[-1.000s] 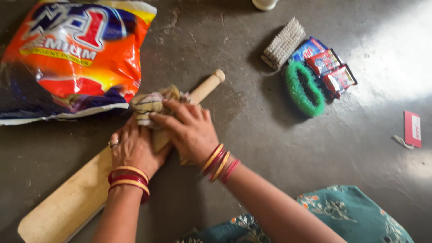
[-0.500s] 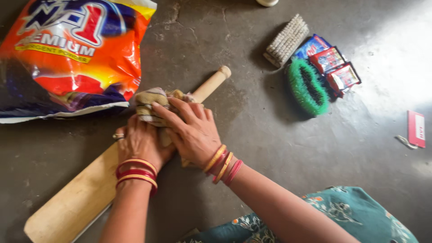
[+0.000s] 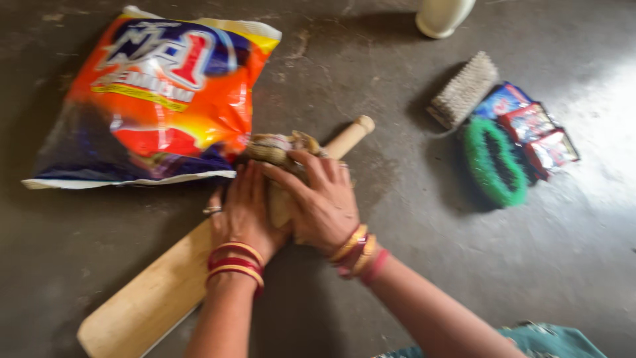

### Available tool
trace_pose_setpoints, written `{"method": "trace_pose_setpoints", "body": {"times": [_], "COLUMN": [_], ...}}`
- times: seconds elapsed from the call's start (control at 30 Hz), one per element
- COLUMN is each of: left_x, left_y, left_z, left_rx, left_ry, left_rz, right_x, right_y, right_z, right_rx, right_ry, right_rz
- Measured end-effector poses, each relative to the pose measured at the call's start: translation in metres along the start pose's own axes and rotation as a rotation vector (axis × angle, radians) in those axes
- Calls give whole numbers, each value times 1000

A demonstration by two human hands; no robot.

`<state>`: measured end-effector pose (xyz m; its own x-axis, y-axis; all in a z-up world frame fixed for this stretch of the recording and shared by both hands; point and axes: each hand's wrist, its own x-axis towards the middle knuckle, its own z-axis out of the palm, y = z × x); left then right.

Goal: The person scrubs a wooden cricket bat with a cloth, moving it along the surface and flipping it to clean different sides. They also briefly handle a metal bowl and a detergent bag during the process.

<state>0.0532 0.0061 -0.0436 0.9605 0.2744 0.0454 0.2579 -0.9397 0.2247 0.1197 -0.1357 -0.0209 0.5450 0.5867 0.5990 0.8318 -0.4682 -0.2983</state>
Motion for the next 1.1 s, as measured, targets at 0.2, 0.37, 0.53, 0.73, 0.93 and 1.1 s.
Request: {"method": "trace_pose_setpoints", "body": {"times": [0.2,0.37,0.53,0.73,0.93,1.1], "left_x": [-2,14,21,33,43,46], "left_y": [3,-4,-4,-8,-11,-14], "left_z": [-7,-12,-7,-21,-22,-13], "left_rx": [-46,-55,-60,-105,-128,-118], "left_ry": [26,15,-222,-99,-192,-208], "left_rz": [-5,-43,-143,-138,-200,-177], "right_x": [32,43,19,50,66,44], "right_y": [71,50,-2,16,26,15], "right_z": [-6,-1,13,35,42,38], "right_rx": [-101,182,52,67,169,130], "right_ry": [130,136,-65,-40,-33,-38], "right_rz": [156,160,23,76,53,-65]}}
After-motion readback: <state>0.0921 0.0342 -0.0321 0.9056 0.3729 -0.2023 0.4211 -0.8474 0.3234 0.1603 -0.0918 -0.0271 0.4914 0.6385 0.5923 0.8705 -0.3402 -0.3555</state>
